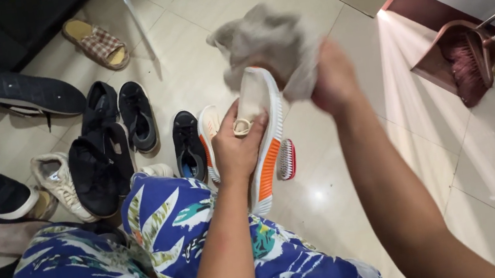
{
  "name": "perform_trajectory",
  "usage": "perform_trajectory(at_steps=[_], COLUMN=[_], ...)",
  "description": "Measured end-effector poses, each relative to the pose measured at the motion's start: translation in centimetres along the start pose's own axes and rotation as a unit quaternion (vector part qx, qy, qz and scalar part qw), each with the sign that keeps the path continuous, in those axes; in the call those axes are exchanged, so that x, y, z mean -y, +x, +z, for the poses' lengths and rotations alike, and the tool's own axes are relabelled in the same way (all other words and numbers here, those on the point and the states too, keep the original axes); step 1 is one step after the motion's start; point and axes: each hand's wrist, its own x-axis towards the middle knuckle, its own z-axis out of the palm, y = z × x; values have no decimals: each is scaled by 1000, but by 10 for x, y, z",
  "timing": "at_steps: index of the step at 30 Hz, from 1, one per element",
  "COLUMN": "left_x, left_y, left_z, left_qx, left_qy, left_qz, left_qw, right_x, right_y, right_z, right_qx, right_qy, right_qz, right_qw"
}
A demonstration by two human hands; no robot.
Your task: Clean the soles and uppers of several shoes using a brush and cloth, then untie and retie laces.
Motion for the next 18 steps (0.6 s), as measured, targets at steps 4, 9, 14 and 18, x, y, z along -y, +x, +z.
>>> perform_trajectory(at_steps=[4, 9, 14, 18], left_x=[-8, 23, 7, -14], left_y=[-6, -8, -16, -18], left_z=[2, 0, -1, -5], left_qx=[39, 65, 52, 99], left_qy=[42, 82, 105, -5], left_qz=[-28, 60, 116, 63], left_qw=[998, 993, 986, 993], right_x=[-37, -55, -32, -39], right_y=[-13, 3, 21, 35], right_z=[14, 4, 3, -43], right_qx=[114, 8, -59, -54], right_qy=[-81, -117, -274, 70], right_qz=[-12, 90, 91, 121], right_qw=[990, 989, 956, 989])
